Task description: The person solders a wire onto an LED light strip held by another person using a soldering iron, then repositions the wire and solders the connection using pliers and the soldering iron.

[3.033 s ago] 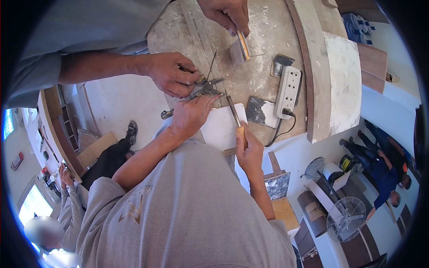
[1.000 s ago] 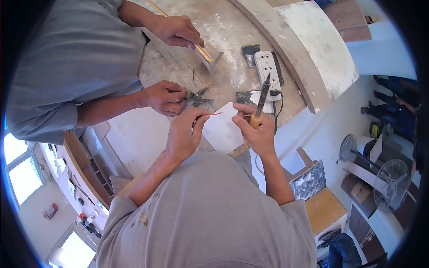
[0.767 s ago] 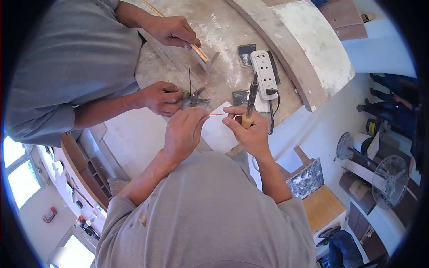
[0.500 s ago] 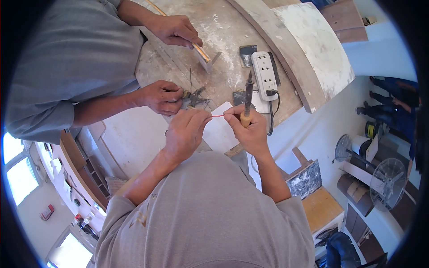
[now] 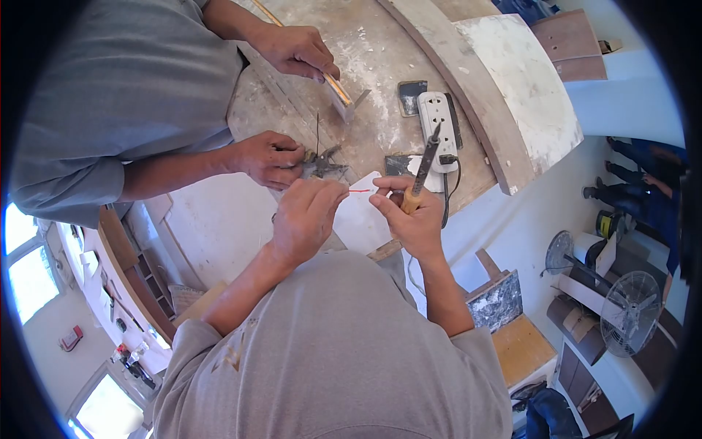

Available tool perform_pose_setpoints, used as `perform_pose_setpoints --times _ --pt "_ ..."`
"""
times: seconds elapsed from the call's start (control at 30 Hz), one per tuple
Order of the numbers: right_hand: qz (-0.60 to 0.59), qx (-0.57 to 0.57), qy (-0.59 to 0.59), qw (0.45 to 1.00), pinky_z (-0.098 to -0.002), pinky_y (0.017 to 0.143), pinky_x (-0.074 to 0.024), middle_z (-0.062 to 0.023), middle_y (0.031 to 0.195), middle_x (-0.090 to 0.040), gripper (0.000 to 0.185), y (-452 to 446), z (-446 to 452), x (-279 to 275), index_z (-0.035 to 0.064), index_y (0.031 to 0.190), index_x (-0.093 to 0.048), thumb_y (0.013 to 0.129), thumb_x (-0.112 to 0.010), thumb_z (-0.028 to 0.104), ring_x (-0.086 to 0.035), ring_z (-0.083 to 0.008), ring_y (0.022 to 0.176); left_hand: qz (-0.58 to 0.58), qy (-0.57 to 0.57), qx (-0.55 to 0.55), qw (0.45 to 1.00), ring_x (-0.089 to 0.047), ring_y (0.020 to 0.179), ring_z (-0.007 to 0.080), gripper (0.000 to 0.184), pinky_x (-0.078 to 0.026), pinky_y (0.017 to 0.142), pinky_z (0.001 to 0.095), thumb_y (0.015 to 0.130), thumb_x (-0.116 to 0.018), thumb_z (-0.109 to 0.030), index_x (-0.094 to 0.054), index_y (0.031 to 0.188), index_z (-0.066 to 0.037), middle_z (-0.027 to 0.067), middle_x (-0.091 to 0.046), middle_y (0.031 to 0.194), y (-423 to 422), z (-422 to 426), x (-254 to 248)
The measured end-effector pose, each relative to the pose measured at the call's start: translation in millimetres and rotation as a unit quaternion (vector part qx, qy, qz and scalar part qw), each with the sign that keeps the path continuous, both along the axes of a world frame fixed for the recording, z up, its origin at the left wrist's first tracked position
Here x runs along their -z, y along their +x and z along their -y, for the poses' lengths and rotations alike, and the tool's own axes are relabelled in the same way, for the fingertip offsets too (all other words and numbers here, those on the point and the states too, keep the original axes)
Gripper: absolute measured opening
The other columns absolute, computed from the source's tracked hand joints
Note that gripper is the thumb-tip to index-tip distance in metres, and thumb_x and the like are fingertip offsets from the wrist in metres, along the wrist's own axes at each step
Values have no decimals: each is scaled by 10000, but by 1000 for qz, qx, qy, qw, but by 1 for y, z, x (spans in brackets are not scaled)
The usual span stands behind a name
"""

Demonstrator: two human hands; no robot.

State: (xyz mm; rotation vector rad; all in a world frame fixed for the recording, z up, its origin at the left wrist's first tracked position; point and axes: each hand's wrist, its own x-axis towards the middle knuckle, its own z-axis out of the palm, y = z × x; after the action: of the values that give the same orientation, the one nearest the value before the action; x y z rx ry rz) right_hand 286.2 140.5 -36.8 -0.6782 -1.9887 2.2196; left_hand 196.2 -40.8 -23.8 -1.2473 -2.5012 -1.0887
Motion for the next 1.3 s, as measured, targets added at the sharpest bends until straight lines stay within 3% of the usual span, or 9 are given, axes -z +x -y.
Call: perform_pose_setpoints --times 0.27,0.37,0.5,0.57,0.67,0.97,1.07,1.17,1.3 --pt "32 101 -68 992 -200 488 -370 47 650 -593 137 -3 -21 -1 9 1042 -719 934 -745 90 -480 -13 518 -5 10 -32 999 -643 777 309 137 -489 686 397 840 -741 22 -681 958 -11 121 -686 881 -7 9 4" --pt "42 27 -10 999 -195 500 -375 49 702 -612 176 -1 -10 -9 2 1076 -721 918 -759 68 -489 -6 548 1 4 -6 1000 -649 787 307 153 -499 681 394 833 -749 23 -680 966 -6 123 -686 883 -4 9 1" --pt "9 -1 -55 998 -199 530 -396 45 810 -643 186 -5 5 0 12 1059 -738 888 -789 63 -502 -12 598 -15 7 -5 1000 -647 763 261 205 -485 690 385 796 -775 -28 -701 987 -42 77 -700 887 -2 2 2" --pt "28 -9 -33 999 -210 526 -380 47 751 -616 113 -6 6 0 26 1004 -742 908 -772 76 -492 -16 605 -11 -1 7 1000 -648 759 257 203 -484 688 383 802 -776 -46 -707 993 -47 73 -701 890 -1 2 2" --pt "27 -14 -31 999 -219 517 -362 51 703 -593 71 -5 6 1 32 969 -740 925 -754 85 -481 -22 593 122 5 -8 992 -650 754 248 216 -472 672 376 810 -767 -63 -714 1019 -62 66 -707 899 0 -2 2" --pt "70 96 -26 993 -221 426 -346 46 681 -598 99 -2 -17 -9 36 942 -721 971 -710 130 -470 -26 485 -37 2 6 999 -637 706 274 131 -444 626 370 848 -727 -49 -747 976 -68 68 -693 823 -14 13 -1" --pt "18 93 -26 995 -195 431 -369 14 771 -661 118 4 -30 -9 9 1052 -716 974 -698 96 -495 -15 501 89 -13 -34 995 -596 648 222 89 -421 592 334 908 -696 -61 -750 974 -36 77 -664 783 -19 22 -2" --pt "6 15 -69 997 -195 449 -381 -8 871 -686 208 -5 -13 -17 -5 1149 -712 947 -717 43 -511 -14 535 388 -54 -41 919 -576 737 114 137 -447 699 258 983 -672 -104 -731 969 19 45 -681 828 -18 11 -24" --pt "-35 -26 -95 995 -195 463 -384 -23 925 -691 296 -10 -11 -11 1 1199 -707 907 -755 14 -522 -22 565 504 -8 -28 863 -519 791 45 210 -424 707 233 1020 -648 -164 -734 989 25 -21 -651 834 -16 9 -28"
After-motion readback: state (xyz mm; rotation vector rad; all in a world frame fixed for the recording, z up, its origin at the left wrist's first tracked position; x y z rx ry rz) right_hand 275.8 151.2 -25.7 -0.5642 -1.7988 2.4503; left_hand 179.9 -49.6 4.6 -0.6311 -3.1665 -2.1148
